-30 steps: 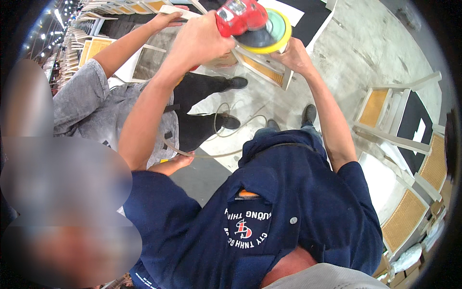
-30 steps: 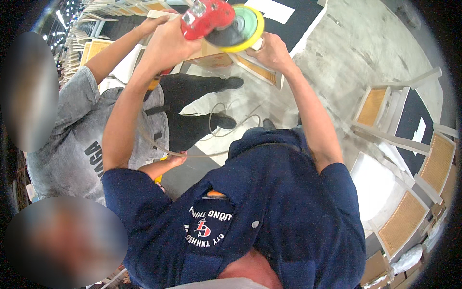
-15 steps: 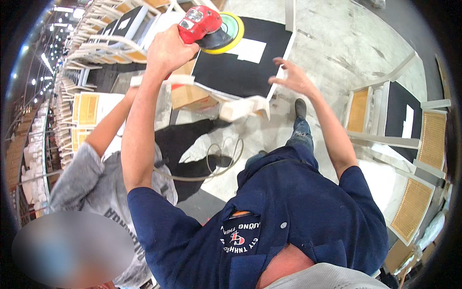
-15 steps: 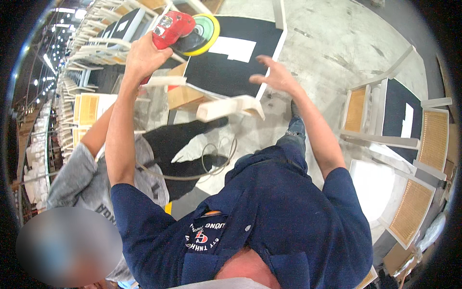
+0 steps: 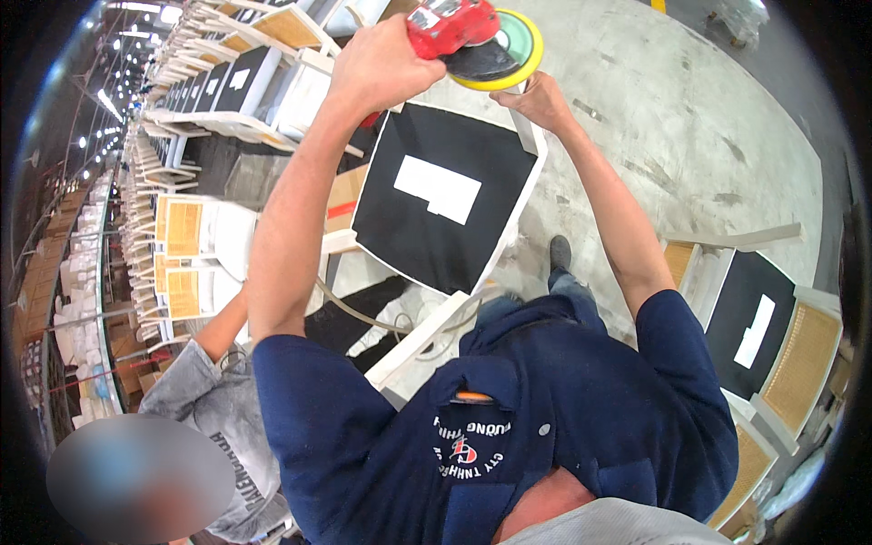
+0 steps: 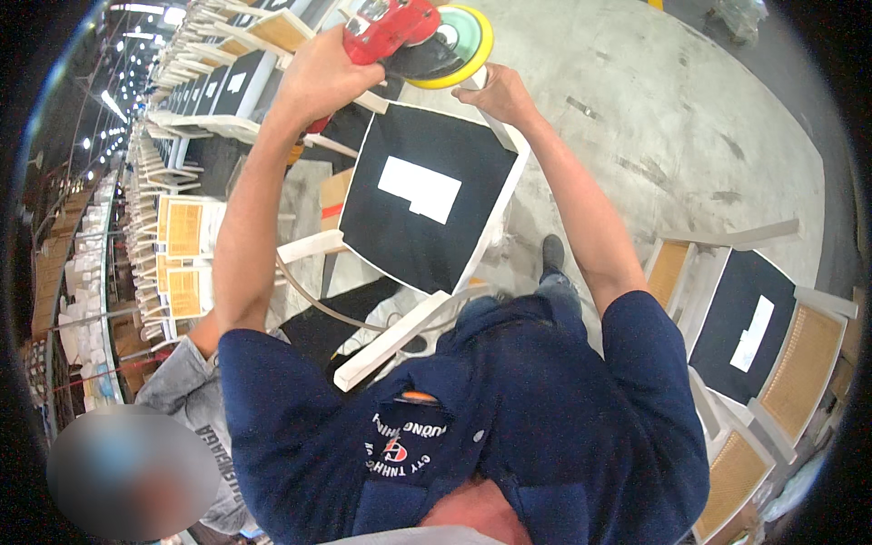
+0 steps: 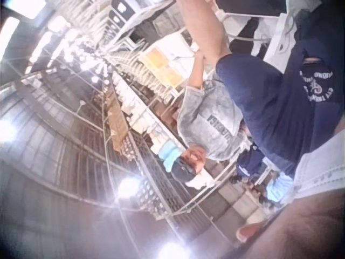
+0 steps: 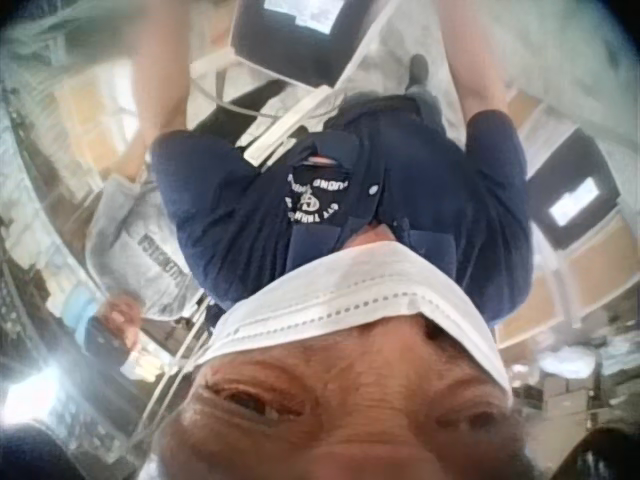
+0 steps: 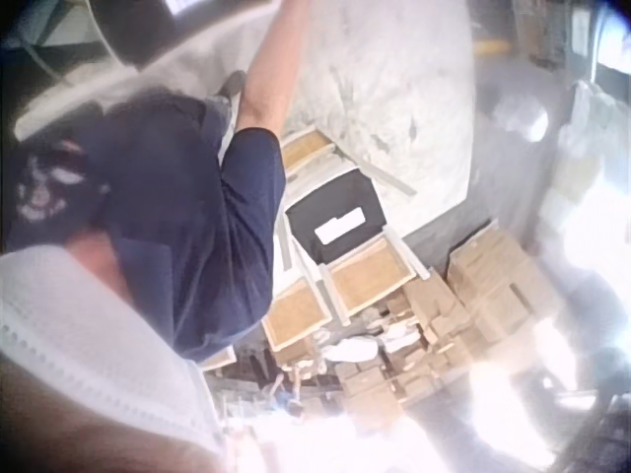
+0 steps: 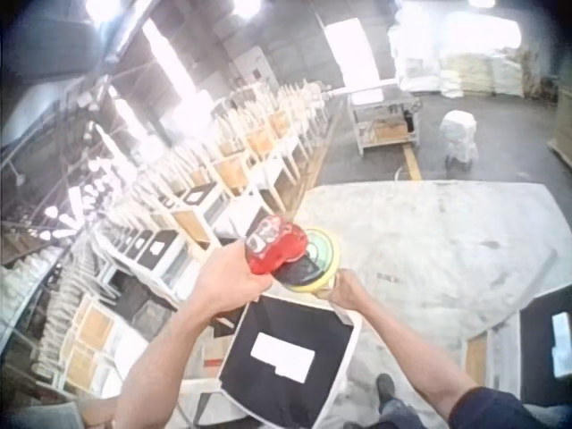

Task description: The person assembles white wooden chairs by attaching legs to the seat frame using a hammer and a small wooden block. The person repeatedly picks up chairs, positions them on a workbench, and hammers the legs into place before moving to the next chair.

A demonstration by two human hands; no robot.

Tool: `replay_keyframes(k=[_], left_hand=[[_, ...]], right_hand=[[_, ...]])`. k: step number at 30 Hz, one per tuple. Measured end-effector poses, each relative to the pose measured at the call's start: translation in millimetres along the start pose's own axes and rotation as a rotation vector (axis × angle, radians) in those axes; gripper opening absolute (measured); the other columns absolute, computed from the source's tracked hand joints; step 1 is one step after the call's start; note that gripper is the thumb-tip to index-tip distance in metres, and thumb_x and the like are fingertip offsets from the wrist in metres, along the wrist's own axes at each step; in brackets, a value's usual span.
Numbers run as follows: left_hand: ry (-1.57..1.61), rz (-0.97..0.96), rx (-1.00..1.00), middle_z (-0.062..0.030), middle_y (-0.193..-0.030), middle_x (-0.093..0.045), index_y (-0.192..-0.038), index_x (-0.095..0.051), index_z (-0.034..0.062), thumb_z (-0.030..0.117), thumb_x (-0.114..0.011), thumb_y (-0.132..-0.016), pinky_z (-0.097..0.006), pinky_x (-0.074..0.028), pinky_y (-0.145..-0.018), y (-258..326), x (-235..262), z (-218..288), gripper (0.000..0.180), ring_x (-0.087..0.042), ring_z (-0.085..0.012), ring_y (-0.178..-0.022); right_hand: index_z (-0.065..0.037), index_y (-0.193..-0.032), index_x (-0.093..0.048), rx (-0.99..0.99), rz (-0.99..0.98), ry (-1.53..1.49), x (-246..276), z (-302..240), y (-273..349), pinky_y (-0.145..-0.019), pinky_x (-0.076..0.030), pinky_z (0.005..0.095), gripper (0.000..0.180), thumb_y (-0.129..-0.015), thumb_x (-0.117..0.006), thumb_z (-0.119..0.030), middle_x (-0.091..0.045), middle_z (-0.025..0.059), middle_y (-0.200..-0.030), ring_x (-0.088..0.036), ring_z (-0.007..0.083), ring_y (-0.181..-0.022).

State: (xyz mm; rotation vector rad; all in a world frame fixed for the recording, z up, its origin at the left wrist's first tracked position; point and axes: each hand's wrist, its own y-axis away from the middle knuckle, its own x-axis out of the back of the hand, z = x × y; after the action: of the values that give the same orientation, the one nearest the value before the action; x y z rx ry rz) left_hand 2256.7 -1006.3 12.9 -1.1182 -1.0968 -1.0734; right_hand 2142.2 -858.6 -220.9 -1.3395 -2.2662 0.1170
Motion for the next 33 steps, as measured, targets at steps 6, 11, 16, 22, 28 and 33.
replay_keyframes(k=[6, 11, 16, 22, 28, 33], left_hand=[[-0.025, -0.063, 0.087, -0.0224, -0.087, -0.068, -0.093, -0.068, 0.0036, 0.037, -0.065, -0.071, -0.044, -0.053, -0.075, -42, -9, 6, 0.040, -0.067, -0.0373, -0.087], [-0.088, -0.040, 0.059, -0.0200, -0.084, -0.068, -0.095, -0.063, -0.0007, 0.031, -0.067, -0.069, -0.041, -0.050, -0.075, -60, -5, -29, 0.041, -0.066, -0.0352, -0.081], [-0.099, -0.020, -0.056, -0.0226, -0.087, -0.067, -0.097, -0.062, -0.0012, 0.031, -0.067, -0.068, -0.042, -0.050, -0.078, -36, -17, -1, 0.043, -0.066, -0.0373, -0.085], [-0.180, 0.059, 0.133, -0.0237, -0.087, -0.067, -0.094, -0.065, 0.0006, 0.026, -0.065, -0.069, -0.045, -0.052, -0.075, -65, -13, 2, 0.035, -0.066, -0.0384, -0.086], [-0.155, -0.056, -0.066, -0.0243, -0.088, -0.067, -0.098, -0.062, -0.0005, 0.029, -0.067, -0.068, -0.045, -0.051, -0.078, -43, -1, 11, 0.042, -0.065, -0.0396, -0.087], [-0.199, 0.012, -0.017, -0.0238, -0.088, -0.068, -0.104, -0.060, 0.0000, 0.033, -0.067, -0.068, -0.046, -0.051, -0.079, -65, -25, -21, 0.050, -0.066, -0.0396, -0.086]], right_hand=[[-0.004, -0.100, -0.066, -0.113, -0.046, -0.083, 10, 1, 1, -0.076, -0.051, 0.0336, 0.036, -0.075, -0.077, -0.027, -0.069, 0.0092, -0.087, -0.065, 0.0175, -0.079], [-0.005, -0.102, -0.066, -0.170, -0.035, -0.100, 13, -9, 6, -0.075, -0.052, 0.0329, 0.036, -0.075, -0.077, -0.027, -0.069, 0.0086, -0.087, -0.064, 0.0175, -0.079], [-0.006, -0.108, -0.066, -0.091, -0.052, -0.113, 10, 11, 1, -0.076, -0.052, 0.0328, 0.040, -0.075, -0.075, -0.026, -0.070, 0.0109, -0.089, -0.066, 0.0193, -0.079], [0.000, -0.101, -0.065, -0.069, 0.027, -0.100, 9, -1, 4, -0.068, -0.050, 0.0344, 0.039, -0.075, -0.075, -0.026, -0.067, 0.0127, -0.075, -0.061, 0.0179, -0.066], [0.001, -0.103, -0.065, -0.140, -0.075, -0.022, 11, 8, 4, -0.074, -0.052, 0.0337, 0.040, -0.075, -0.075, -0.028, -0.069, 0.0142, -0.084, -0.065, 0.0200, -0.076], [0.000, -0.101, -0.065, -0.176, -0.027, -0.070, 12, -13, 12, -0.074, -0.052, 0.0337, 0.040, -0.075, -0.076, -0.028, -0.068, 0.0129, -0.086, -0.065, 0.0183, -0.079]])
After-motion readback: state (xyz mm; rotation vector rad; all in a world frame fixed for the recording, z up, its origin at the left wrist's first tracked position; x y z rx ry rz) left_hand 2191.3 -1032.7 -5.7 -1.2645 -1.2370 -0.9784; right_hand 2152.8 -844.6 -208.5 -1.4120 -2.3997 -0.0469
